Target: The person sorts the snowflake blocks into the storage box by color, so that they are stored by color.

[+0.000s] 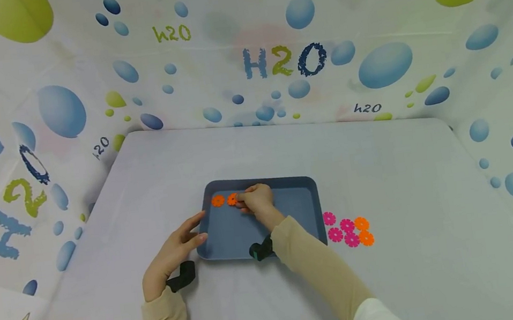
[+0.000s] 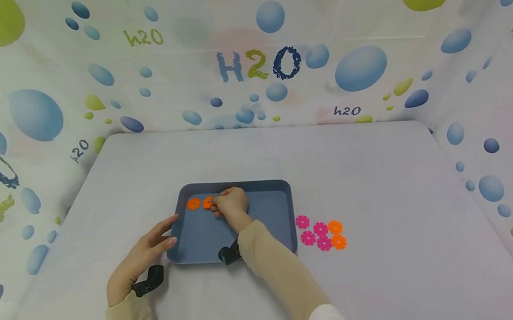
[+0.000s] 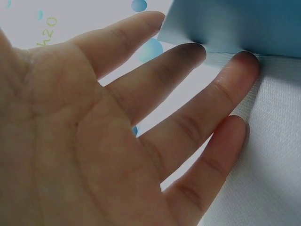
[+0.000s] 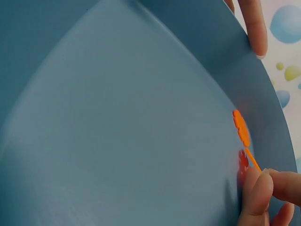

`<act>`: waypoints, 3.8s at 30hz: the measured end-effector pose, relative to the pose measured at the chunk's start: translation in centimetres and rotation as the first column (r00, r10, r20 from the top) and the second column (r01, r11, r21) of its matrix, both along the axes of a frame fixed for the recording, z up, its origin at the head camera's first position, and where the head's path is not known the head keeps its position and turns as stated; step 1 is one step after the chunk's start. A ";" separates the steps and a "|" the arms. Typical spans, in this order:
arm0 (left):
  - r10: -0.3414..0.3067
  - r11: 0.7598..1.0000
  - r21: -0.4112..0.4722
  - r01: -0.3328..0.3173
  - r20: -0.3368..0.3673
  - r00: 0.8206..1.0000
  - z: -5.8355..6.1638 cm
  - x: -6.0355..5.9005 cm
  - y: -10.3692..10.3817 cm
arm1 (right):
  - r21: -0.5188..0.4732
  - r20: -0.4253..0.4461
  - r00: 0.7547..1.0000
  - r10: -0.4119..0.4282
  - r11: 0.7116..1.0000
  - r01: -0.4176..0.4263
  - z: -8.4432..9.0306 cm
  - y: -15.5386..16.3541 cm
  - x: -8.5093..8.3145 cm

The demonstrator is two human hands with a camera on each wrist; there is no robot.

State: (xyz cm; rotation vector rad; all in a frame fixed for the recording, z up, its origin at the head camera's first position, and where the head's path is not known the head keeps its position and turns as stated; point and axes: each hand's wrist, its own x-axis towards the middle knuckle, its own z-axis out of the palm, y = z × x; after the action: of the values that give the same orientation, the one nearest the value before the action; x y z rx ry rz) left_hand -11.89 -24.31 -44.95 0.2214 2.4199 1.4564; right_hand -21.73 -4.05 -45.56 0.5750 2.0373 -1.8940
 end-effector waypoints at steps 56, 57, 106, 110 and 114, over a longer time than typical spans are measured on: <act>-0.017 1.000 -0.006 0.017 -0.024 1.000 -0.3 -0.1 0.0 | 0.077 -0.344 0.935 0.090 0.995 -0.067 4.8 6.5 0.6; -0.015 1.000 -0.003 0.015 -0.022 1.000 -0.3 -0.1 0.1 | 0.082 -0.355 0.930 0.093 0.994 -0.068 5.0 6.8 0.7; -0.014 1.000 -0.019 0.013 -0.032 0.999 0.0 0.1 0.3 | 0.641 -0.414 0.878 0.241 0.761 0.094 1.9 22.2 7.0; -0.014 1.000 -0.020 0.013 -0.034 0.999 0.0 0.0 0.2 | 0.656 -0.372 0.890 0.264 0.753 0.051 1.4 22.6 7.7; -0.011 1.000 -0.017 0.011 -0.032 0.999 0.0 0.0 0.2 | 0.666 -0.332 0.906 0.263 0.745 0.028 1.1 22.8 8.4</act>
State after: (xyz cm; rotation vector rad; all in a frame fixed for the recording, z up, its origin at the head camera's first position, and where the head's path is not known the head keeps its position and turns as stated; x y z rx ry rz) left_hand -11.91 -24.08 -44.99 0.2557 2.4513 1.4381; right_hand -13.31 18.75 -44.43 0.1693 2.9664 -1.2339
